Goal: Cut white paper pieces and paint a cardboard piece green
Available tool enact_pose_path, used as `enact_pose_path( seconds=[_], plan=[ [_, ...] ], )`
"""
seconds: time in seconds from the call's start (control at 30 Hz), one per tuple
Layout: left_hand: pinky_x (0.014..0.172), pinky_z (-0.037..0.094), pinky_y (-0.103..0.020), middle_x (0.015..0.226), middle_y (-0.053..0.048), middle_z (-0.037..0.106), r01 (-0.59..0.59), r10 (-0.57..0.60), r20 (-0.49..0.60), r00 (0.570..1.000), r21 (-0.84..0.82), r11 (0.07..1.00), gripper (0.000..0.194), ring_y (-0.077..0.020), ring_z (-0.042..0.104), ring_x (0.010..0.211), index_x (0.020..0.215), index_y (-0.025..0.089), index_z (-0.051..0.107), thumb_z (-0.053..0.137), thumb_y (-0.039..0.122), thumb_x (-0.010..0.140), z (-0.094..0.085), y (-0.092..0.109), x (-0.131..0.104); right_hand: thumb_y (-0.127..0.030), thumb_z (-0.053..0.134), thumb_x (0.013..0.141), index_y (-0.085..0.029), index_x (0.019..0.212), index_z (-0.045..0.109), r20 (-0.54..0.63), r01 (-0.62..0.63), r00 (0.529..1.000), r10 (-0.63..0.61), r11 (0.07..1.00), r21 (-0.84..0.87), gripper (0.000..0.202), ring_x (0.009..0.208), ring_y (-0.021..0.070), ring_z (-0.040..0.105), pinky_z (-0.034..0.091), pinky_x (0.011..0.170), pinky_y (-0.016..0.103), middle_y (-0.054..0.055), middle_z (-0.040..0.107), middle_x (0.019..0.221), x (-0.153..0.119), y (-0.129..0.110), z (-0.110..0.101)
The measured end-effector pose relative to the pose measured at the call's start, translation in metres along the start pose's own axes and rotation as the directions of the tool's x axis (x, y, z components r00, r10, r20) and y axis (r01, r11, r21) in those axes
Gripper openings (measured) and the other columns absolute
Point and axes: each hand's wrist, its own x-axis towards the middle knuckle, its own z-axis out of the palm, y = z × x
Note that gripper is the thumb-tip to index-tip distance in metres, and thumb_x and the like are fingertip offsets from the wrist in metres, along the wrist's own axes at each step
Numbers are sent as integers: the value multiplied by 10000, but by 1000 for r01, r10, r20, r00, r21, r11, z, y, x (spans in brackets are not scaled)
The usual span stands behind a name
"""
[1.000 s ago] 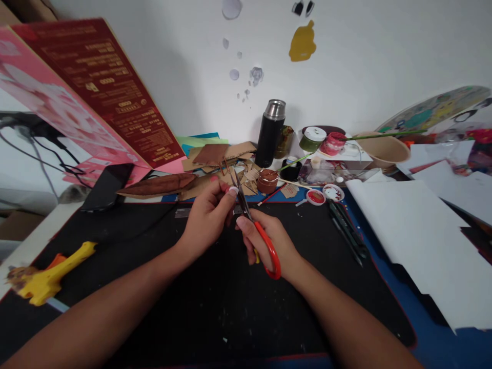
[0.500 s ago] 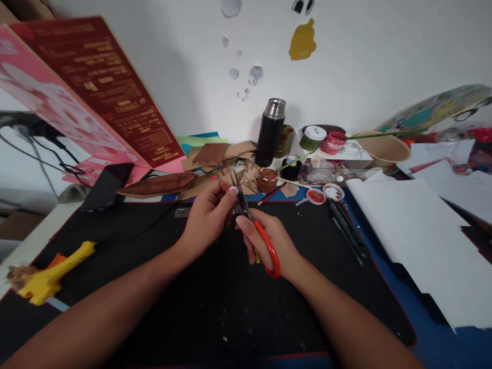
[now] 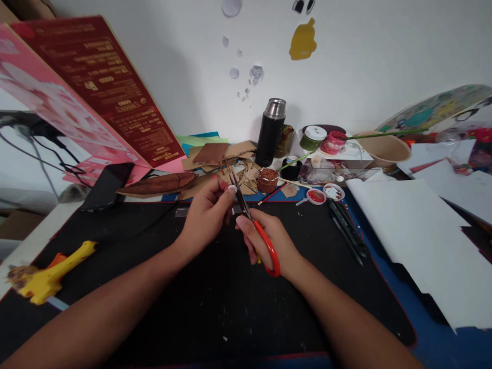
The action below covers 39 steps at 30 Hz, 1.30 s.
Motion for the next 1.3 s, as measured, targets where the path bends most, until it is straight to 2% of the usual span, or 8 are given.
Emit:
enact_pose_path(
  seconds=[0.43,0.77,1.3],
  plan=[
    [422,354,-231,553,85,507,11,-12,-41,999,-4,1000,244,-95,462,429,830,240,535,672,374,980,0,4,1,-612,562,1079,-226,931,609,-4,6,1000,-6,1000,-25,416,376,112,575,425,387,189,-81,566,519,0,0,0],
    [415,345,-238,550,74,500,19,-20,-37,999,-17,1000,233,-94,460,425,815,246,526,648,335,994,0,4,2,-632,580,1062,-234,878,572,4,19,1000,-19,999,-27,438,366,117,566,407,364,205,-77,559,517,0,-6,1],
    [403,330,-231,542,86,483,22,-25,-42,999,-72,997,250,-93,444,411,822,249,517,676,354,984,1,2,2,-631,568,1065,-236,897,582,-6,8,1000,-9,999,-48,429,370,123,578,418,368,208,-79,557,523,0,-7,0]
  ],
)
